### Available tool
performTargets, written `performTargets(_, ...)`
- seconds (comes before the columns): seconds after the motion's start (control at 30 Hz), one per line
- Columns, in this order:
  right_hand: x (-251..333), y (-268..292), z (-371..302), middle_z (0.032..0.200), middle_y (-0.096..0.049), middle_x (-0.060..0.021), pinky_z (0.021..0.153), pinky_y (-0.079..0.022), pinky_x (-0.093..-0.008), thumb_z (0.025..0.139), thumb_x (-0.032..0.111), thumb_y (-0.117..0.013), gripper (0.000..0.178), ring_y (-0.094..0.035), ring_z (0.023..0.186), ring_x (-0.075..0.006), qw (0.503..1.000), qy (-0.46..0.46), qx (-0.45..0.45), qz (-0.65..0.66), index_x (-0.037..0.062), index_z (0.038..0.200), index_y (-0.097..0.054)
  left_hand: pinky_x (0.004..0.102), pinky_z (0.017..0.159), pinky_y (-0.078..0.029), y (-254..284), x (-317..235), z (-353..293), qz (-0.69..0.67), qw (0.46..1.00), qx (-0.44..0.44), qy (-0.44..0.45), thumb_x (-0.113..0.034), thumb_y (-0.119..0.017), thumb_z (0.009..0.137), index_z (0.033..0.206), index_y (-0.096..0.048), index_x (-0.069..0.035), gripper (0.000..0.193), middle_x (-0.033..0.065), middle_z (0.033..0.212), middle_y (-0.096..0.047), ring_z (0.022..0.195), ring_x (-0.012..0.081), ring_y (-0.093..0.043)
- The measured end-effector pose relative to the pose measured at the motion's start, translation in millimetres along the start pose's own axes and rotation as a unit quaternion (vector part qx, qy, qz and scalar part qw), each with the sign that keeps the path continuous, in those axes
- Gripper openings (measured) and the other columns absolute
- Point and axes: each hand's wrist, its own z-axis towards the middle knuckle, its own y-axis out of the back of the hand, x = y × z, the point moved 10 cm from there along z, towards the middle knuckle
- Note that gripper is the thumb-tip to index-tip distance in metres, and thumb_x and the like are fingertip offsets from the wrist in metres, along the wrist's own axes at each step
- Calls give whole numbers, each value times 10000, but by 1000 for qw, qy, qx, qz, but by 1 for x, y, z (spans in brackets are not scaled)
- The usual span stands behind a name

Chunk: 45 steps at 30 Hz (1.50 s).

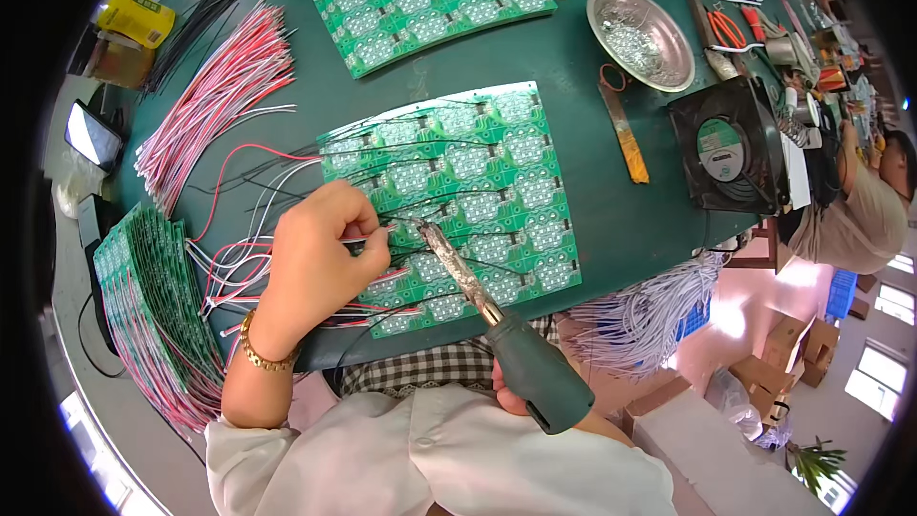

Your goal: The person attaches wires to circuit boards, positioning the wire ends onto the boards by hand and soldering them in place with a soldering tool.

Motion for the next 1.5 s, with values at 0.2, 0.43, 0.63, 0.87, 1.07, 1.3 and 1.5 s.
performTargets(0.2, -2, 5, -7, 922, -557, -92, 771, -404, -287, 751, 506, -646, 557, -518, 852, -158, 998, 56, -6, -8, -11, 936, -552, 289, 502, -402, 1, -2, 1, -16, 1000, -5, 8, -6, -648, 626, 654, -506, -28, 146, 71, 636, -502, 531, 186, -486)
performTargets(0.43, 8, 2, -5, 906, -560, -99, 776, -420, -297, 758, 508, -650, 609, -531, 844, -169, 998, 55, 2, 20, -29, 1009, -508, 314, 494, -423, 1, -2, -1, -7, 1000, -5, -12, -42, -650, 644, 653, -511, -44, 140, 70, 657, -515, 552, 218, -530)
performTargets(0.63, 22, 2, -14, 857, -564, -115, 743, -443, -303, 818, 401, -623, 664, -546, 808, -184, 987, 115, -80, 76, -36, 1210, -314, 301, 533, -449, 14, -3, -1, 10, 999, 26, -36, -6, -639, 677, 713, -541, -17, 105, 107, 689, -531, 584, 235, -550)
performTargets(0.87, 27, 12, -25, 826, -536, -122, 657, -456, -283, 793, 285, -688, 632, -546, 759, -162, 935, 239, -187, 183, -11, 1208, -315, 406, 684, -438, 153, 96, -24, 347, 895, -218, 176, -158, -582, 798, 836, -575, -40, 124, 125, 829, -579, 799, 317, -564)
performTargets(1.07, 20, 6, -18, 876, -535, -138, 699, -471, -330, 844, 236, -629, 501, -555, 811, -193, 935, 270, -143, 180, 60, 1222, -351, 449, 681, -417, 157, 130, -26, 407, 854, -213, 244, -180, -598, 792, 820, -581, -79, 105, 100, 860, -596, 829, 291, -559)
performTargets(1.3, 16, 12, -24, 742, -549, -124, 592, -473, -347, 829, 266, -629, 453, -554, 617, -198, 916, 310, -207, 147, 14, 1122, -393, 387, 667, -433, 167, 118, -21, 261, 897, -323, 149, -123, -554, 809, 829, -566, -53, 73, 100, 824, -592, 792, 322, -556)
performTargets(1.5, 14, 16, -31, 758, -552, -132, 588, -479, -349, 840, 249, -607, 434, -559, 600, -203, 891, 340, -247, 173, 13, 1132, -390, 418, 672, -429, 147, 123, -18, 432, 851, -215, 205, -186, -581, 805, 838, -585, -73, 118, 73, 878, -569, 828, 285, -568)
